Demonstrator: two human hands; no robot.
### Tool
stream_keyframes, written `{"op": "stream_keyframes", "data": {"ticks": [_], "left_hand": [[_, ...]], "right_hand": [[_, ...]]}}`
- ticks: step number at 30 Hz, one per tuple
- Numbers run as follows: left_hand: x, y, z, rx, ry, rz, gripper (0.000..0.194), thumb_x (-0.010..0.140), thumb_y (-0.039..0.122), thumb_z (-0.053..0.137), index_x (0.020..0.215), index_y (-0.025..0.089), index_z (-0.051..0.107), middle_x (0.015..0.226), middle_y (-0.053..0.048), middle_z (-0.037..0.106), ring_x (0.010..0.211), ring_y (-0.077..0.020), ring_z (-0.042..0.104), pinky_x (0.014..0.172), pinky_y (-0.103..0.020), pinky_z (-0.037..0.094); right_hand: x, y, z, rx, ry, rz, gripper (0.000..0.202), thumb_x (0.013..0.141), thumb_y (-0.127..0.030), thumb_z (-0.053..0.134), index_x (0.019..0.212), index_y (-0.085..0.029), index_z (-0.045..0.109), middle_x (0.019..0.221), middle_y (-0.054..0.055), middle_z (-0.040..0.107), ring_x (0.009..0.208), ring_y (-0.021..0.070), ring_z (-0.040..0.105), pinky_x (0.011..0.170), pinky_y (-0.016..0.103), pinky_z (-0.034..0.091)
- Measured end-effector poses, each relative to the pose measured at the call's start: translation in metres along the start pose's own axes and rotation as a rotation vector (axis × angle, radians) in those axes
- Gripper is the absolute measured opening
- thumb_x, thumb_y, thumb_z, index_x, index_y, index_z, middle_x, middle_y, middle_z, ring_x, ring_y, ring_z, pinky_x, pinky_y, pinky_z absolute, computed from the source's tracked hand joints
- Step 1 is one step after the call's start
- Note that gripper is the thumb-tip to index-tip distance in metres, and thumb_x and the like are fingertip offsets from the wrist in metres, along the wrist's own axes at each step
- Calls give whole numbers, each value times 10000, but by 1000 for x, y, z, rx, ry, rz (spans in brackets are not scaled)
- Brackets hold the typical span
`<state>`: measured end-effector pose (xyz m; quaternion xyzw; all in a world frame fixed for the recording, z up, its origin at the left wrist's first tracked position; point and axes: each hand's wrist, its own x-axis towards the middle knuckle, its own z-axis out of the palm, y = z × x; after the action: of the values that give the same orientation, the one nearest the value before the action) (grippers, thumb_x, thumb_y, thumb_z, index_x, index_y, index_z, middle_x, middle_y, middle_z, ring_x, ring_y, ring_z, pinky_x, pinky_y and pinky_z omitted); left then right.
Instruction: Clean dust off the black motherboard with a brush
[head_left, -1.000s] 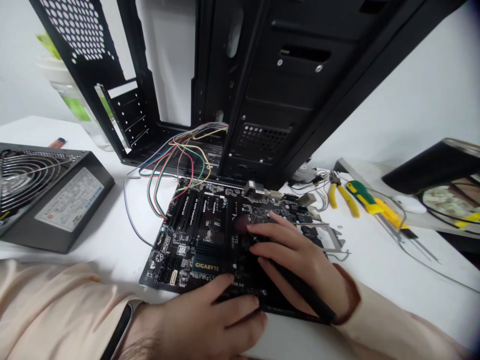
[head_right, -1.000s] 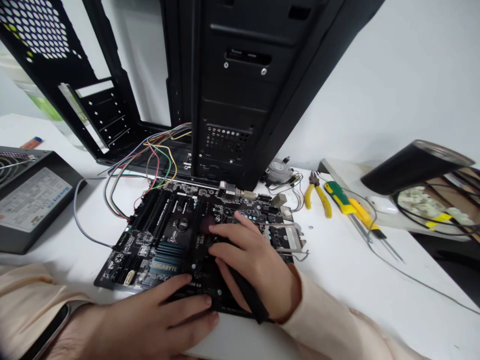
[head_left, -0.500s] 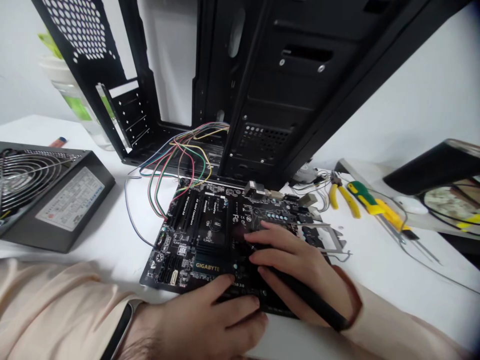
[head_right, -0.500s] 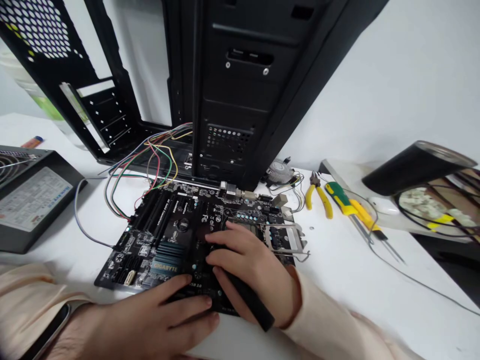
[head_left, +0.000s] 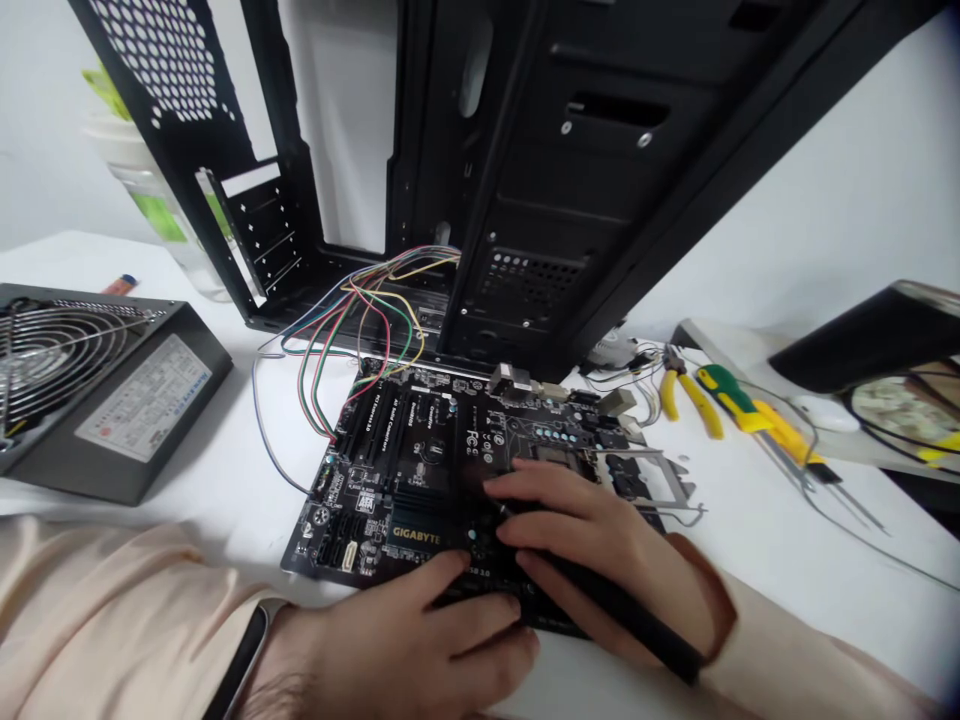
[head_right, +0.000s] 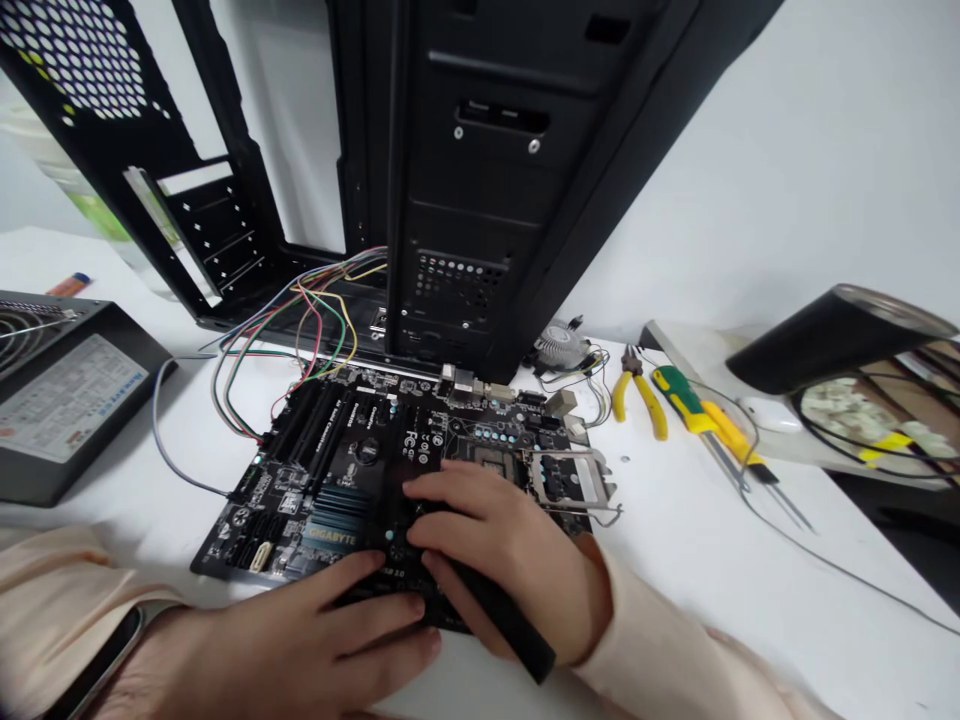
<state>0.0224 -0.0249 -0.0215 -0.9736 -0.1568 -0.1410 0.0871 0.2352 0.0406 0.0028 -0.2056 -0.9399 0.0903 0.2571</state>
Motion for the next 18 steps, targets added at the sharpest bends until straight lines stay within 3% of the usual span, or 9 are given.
{"op": "stream_keyframes", "data": {"ticks": [5, 8, 11, 15, 18], "left_hand": [[-2, 2, 1, 15, -23, 8, 149, 937, 382, 558, 915, 398, 705, 1255, 121, 581, 1165, -163, 456, 953, -367, 382], [-2, 2, 0, 7, -26, -9, 151, 940, 383, 553, 932, 396, 703, 1260, 122, 581, 1150, -150, 469, 956, -347, 383], [-1, 2, -1, 7, -21, -6, 127, 920, 387, 584, 955, 377, 706, 1288, 105, 573, 1125, -153, 491, 964, -349, 389], [-1, 3, 1, 20, 7, -23, 165, 916, 418, 581, 1031, 368, 688, 1329, 91, 550, 1154, -168, 490, 995, -375, 375], [0, 3, 1, 28, 2, -63, 224, 956, 424, 507, 1087, 344, 670, 1288, 93, 580, 1155, -168, 495, 996, -366, 356]], "right_hand": [[-2, 2, -1, -18, 26, 86, 208, 839, -99, 501, 997, -200, 591, 1165, 102, 638, 1067, 184, 620, 953, 357, 517], [-3, 3, -1, 98, 1, 89, 207, 854, -126, 501, 1031, -197, 582, 1235, 108, 596, 1113, 166, 596, 925, 298, 528], [-4, 3, 0, 121, -51, 46, 196, 859, -136, 492, 1016, -207, 584, 1188, 97, 625, 1102, 177, 602, 983, 350, 494], [-4, 4, 0, 79, 3, 82, 212, 857, -147, 491, 1044, -206, 571, 1237, 121, 596, 1128, 203, 589, 975, 377, 493], [-2, 4, -1, 126, -71, 15, 220, 851, -151, 486, 1051, -206, 562, 1232, 111, 602, 1159, 197, 571, 1036, 392, 444]]}}
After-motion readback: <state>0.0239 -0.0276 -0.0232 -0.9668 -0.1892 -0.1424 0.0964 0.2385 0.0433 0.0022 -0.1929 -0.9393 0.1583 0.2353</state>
